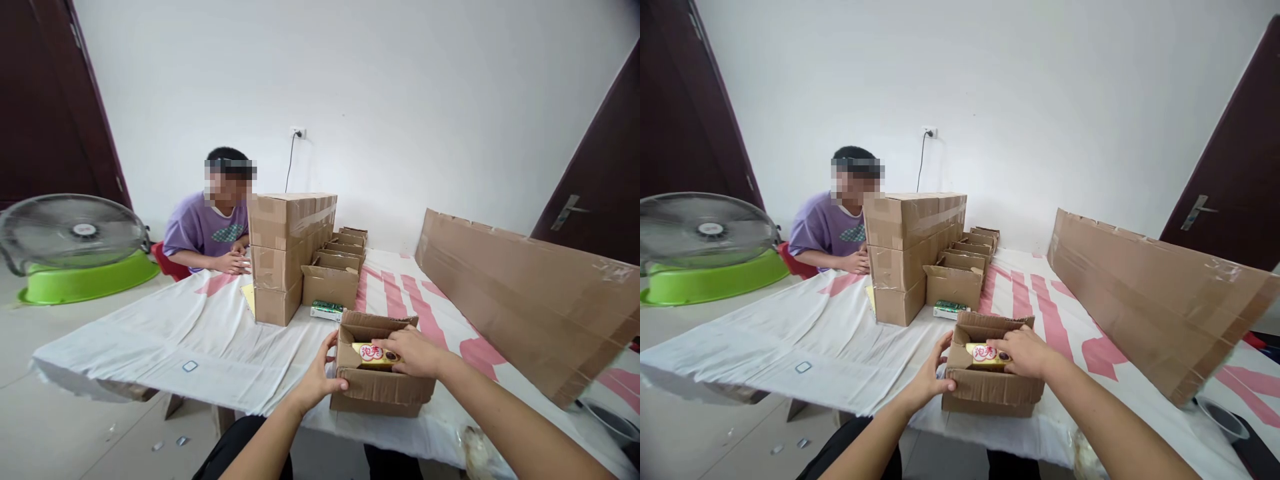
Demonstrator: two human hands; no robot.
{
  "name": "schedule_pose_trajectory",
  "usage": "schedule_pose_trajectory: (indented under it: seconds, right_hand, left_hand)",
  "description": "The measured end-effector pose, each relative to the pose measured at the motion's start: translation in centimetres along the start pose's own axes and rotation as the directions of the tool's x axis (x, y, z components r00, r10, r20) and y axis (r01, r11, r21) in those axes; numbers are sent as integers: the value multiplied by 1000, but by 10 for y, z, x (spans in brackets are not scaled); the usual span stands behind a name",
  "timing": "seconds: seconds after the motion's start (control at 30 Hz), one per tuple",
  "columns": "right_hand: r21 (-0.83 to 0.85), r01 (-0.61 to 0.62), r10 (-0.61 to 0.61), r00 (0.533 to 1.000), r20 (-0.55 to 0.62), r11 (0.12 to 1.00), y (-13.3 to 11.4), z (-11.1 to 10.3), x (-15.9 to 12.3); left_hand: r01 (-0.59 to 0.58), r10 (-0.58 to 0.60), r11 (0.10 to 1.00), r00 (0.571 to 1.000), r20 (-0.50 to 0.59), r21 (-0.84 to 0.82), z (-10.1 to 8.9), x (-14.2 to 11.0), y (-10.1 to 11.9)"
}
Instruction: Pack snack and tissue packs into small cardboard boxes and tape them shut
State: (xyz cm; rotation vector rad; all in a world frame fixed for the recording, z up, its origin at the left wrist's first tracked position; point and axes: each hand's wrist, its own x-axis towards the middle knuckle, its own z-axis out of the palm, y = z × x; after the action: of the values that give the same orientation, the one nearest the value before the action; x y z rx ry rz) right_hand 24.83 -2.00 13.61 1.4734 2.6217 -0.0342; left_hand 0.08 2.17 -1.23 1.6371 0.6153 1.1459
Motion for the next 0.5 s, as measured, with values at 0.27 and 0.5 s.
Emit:
schedule_pose_trajectory:
  seconds: [0.27,0.5]
  right_hand:
    - [114,-6,-2,997,72,993,-9,-20,15]
    - [234,46,-19,993,-119,971,-11,-17,3]
  left_hand:
    - [-9,9,1000,1000,18,-19,0,-1,2]
    - [-6,6,1000,1000,9,-30,0,-1,1]
